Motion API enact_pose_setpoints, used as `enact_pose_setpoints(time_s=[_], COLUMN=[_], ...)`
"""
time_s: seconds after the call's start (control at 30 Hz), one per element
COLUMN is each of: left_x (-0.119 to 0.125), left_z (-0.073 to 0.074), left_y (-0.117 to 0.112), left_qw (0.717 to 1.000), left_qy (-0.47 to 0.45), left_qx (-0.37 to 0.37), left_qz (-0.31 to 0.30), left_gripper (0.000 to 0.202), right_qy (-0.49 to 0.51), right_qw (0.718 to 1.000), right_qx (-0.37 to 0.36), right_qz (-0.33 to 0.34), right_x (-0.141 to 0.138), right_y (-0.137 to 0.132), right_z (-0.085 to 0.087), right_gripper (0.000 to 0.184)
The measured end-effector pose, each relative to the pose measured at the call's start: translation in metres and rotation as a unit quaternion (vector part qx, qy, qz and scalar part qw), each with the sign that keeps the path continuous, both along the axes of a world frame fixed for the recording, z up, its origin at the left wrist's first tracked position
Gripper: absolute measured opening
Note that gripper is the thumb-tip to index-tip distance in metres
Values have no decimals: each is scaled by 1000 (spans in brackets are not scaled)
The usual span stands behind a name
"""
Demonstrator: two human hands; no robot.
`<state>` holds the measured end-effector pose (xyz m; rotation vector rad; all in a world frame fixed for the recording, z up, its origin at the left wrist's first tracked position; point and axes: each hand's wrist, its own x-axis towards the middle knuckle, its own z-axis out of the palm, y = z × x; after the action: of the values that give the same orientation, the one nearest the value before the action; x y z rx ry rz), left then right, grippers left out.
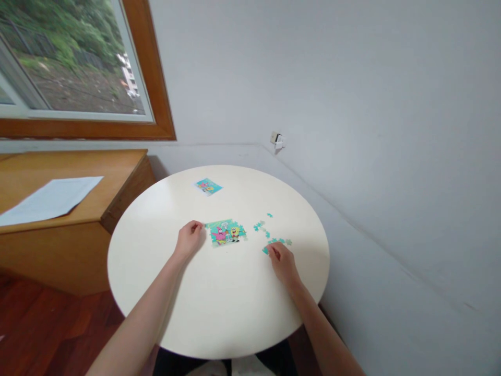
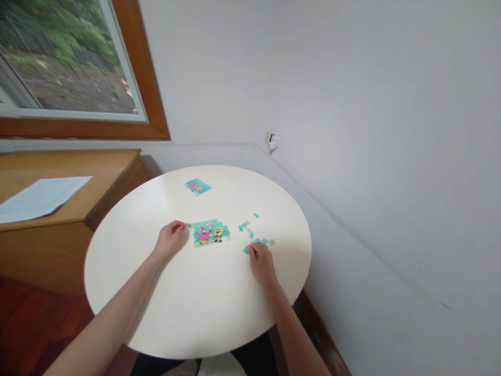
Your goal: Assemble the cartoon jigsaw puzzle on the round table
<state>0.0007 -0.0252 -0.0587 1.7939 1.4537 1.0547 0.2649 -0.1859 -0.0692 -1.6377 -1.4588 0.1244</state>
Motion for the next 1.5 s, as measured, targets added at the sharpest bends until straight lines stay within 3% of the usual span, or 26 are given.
enact_pose_setpoints(time_s=[1.07,1.3,1.5], left_x=[0,-1,-1], left_z=[4,7,6], left_y=[-1,-3,-3], left_qw=[1000,1000,1000], left_qy=[-7,-6,-12], left_qx=[-5,-10,-6], left_qz=[-2,-4,-5], left_gripper=[24,22,21], right_qy=[21,-14,-47], right_qw=[999,1000,998], right_qx=[20,7,-17], right_qz=[-15,-9,-29], right_x=[-3,17,30], right_y=[0,26,47], right_z=[7,10,-4], right_gripper=[27,20,19])
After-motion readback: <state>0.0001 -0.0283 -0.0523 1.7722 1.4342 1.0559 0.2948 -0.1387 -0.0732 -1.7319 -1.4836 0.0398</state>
